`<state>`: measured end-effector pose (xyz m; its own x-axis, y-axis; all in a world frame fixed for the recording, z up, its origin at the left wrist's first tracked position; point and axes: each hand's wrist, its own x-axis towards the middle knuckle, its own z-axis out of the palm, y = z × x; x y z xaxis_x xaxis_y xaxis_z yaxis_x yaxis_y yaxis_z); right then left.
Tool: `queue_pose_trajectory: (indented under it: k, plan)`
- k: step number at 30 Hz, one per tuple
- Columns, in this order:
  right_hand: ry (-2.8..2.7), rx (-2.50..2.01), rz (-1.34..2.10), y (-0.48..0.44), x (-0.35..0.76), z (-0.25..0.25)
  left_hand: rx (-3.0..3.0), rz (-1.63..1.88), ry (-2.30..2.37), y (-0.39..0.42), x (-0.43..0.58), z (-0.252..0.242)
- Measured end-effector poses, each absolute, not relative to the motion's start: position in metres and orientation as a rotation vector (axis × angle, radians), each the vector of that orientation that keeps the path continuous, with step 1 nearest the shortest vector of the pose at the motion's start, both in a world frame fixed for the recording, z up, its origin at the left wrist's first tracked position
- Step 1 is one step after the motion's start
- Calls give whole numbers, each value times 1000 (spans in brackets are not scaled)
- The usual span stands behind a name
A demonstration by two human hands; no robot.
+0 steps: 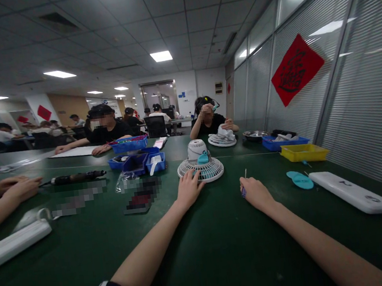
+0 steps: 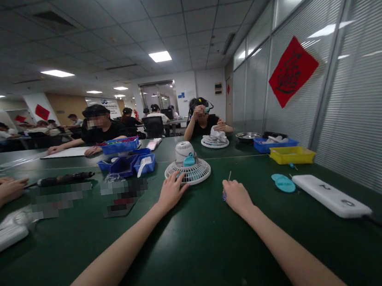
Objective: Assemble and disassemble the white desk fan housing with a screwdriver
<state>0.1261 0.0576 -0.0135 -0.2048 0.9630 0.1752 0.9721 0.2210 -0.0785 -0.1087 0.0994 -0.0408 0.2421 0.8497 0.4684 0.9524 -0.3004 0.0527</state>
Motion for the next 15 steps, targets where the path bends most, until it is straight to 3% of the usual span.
queue_pose_trajectory:
  k: [15]
  plan:
    - [-2297,-1886,-59,54,123,-10,-2306,-538,-1823,117,-101,-5]
